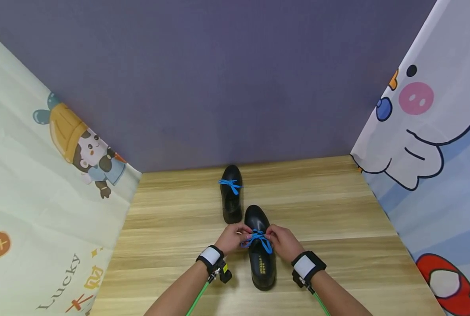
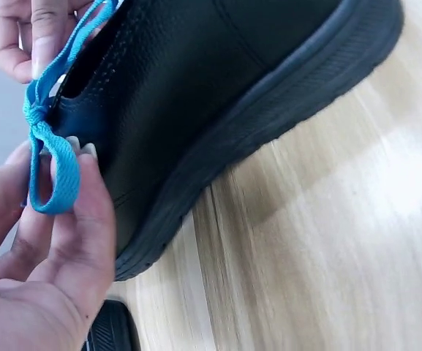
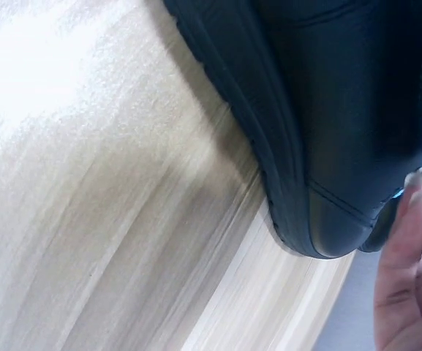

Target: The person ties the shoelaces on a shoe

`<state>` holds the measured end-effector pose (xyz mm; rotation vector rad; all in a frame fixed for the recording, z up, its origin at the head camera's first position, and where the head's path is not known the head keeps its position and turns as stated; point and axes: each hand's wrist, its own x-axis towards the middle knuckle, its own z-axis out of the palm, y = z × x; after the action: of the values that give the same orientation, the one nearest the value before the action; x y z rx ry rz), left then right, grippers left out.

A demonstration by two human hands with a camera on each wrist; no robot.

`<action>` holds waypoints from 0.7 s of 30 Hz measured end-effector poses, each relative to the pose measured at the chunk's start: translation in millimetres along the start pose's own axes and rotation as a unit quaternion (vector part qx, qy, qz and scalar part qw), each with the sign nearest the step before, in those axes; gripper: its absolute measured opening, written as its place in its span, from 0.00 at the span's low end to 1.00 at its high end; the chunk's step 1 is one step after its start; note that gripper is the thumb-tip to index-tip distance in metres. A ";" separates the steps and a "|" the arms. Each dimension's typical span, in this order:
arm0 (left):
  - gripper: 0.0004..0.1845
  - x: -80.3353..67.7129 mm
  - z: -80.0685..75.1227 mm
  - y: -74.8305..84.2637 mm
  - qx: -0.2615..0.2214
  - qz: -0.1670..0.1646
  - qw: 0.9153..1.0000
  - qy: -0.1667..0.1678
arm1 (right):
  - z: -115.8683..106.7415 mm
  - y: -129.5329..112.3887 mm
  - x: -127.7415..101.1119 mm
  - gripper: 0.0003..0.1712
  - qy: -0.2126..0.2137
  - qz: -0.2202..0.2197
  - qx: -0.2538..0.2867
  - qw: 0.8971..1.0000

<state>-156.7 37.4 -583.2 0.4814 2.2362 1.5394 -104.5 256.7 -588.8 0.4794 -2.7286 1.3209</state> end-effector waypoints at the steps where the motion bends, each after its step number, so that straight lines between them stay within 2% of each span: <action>1: 0.04 0.1 -0.2 0.8 0.008 0.002 1.000 0.002 | 0.3 0.2 0.3 0.05 0.005 -0.002 0.002 1.000; 4: 0.04 -0.9 0.4 3.0 0.013 0.001 1.000 0.012 | 1.0 -0.7 0.1 0.06 0.011 0.000 0.013 1.000; 10: 0.07 -4.4 5.0 5.7 -0.010 -0.012 1.000 0.019 | 3.4 -3.3 -2.0 0.09 0.000 0.058 0.056 0.997; 14: 0.07 -4.5 7.1 4.9 -0.018 -0.021 0.999 0.028 | 2.8 -4.5 -2.7 0.08 -0.007 0.076 0.078 0.994; 18: 0.06 -5.0 7.7 3.4 -0.040 -0.027 0.998 0.040 | 2.0 -5.8 -3.5 0.06 -0.004 0.078 0.095 0.992; 21: 0.05 -5.5 8.8 3.8 -0.084 -0.043 0.995 0.045 | 1.8 -5.7 -4.5 0.05 0.003 0.066 0.116 0.991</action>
<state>-147.4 43.2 -581.8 0.2682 2.1380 1.7166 -98.3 253.1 -586.5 0.3115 -2.6550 1.6809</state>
